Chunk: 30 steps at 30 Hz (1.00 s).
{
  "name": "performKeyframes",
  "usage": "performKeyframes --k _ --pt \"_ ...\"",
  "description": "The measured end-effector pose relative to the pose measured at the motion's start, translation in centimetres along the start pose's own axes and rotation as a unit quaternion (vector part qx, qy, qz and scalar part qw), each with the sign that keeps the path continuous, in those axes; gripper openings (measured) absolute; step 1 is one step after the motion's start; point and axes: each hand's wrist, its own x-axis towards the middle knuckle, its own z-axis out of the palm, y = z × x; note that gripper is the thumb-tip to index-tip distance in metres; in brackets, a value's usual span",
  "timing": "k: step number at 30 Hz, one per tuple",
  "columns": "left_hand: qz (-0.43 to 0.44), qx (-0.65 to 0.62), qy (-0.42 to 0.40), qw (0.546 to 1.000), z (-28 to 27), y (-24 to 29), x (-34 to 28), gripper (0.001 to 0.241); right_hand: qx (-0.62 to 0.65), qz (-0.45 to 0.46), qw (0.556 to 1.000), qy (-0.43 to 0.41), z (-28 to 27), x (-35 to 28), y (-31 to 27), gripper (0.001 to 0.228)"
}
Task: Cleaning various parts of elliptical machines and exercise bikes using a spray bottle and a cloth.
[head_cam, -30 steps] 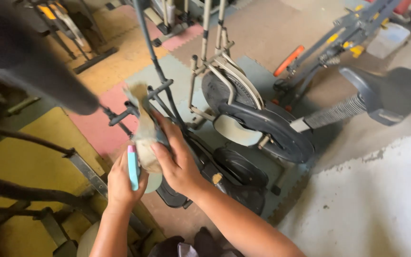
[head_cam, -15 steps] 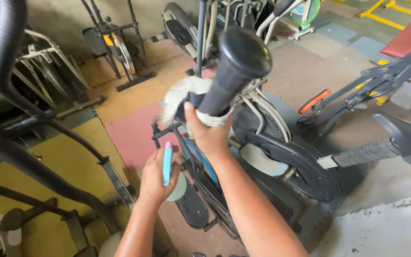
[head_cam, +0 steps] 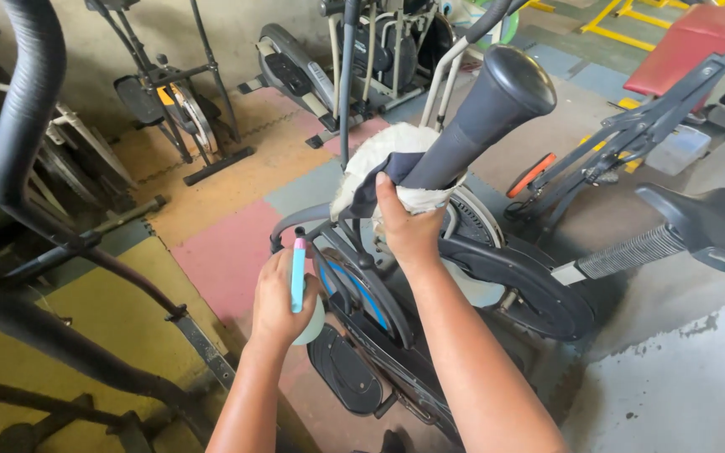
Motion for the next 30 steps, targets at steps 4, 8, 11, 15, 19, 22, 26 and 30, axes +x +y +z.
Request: performKeyframes --k 4,8,11,15,19,22,26,30 --pt "0.064 -0.028 0.024 0.997 -0.6 -0.8 0.4 0.045 -0.046 -0.038 0.998 -0.010 0.1 0.3 0.4 0.040" --pt "0.019 -0.024 0.005 1.000 -0.7 -1.5 0.4 0.036 -0.008 -0.030 1.000 -0.005 0.6 0.9 0.3 0.044" --pt "0.024 -0.015 0.008 1.000 0.4 -2.0 0.3 0.038 -0.022 -0.043 0.999 -0.023 -0.5 0.8 0.5 0.042" --pt "0.044 -0.018 0.018 0.999 1.1 -1.6 0.9 0.035 0.002 -0.006 0.998 -0.057 -1.4 -0.2 0.6 0.040" --pt "0.081 -0.048 0.023 0.995 0.9 1.5 2.4 0.044 0.021 0.020 0.996 -0.081 -2.5 -1.5 1.3 0.037" --pt "0.134 -0.114 -0.059 0.983 0.5 3.0 3.5 0.036 0.013 0.019 0.995 -0.095 -2.7 -2.0 0.6 0.033" --pt "0.178 -0.085 -0.092 0.976 0.7 3.2 2.7 0.054 0.003 0.022 0.994 -0.105 -2.4 -3.1 -1.3 0.029" --pt "0.135 -0.143 -0.106 0.975 1.5 3.4 1.2 0.035 0.033 0.067 0.991 -0.109 -2.6 -4.3 -0.6 0.022"
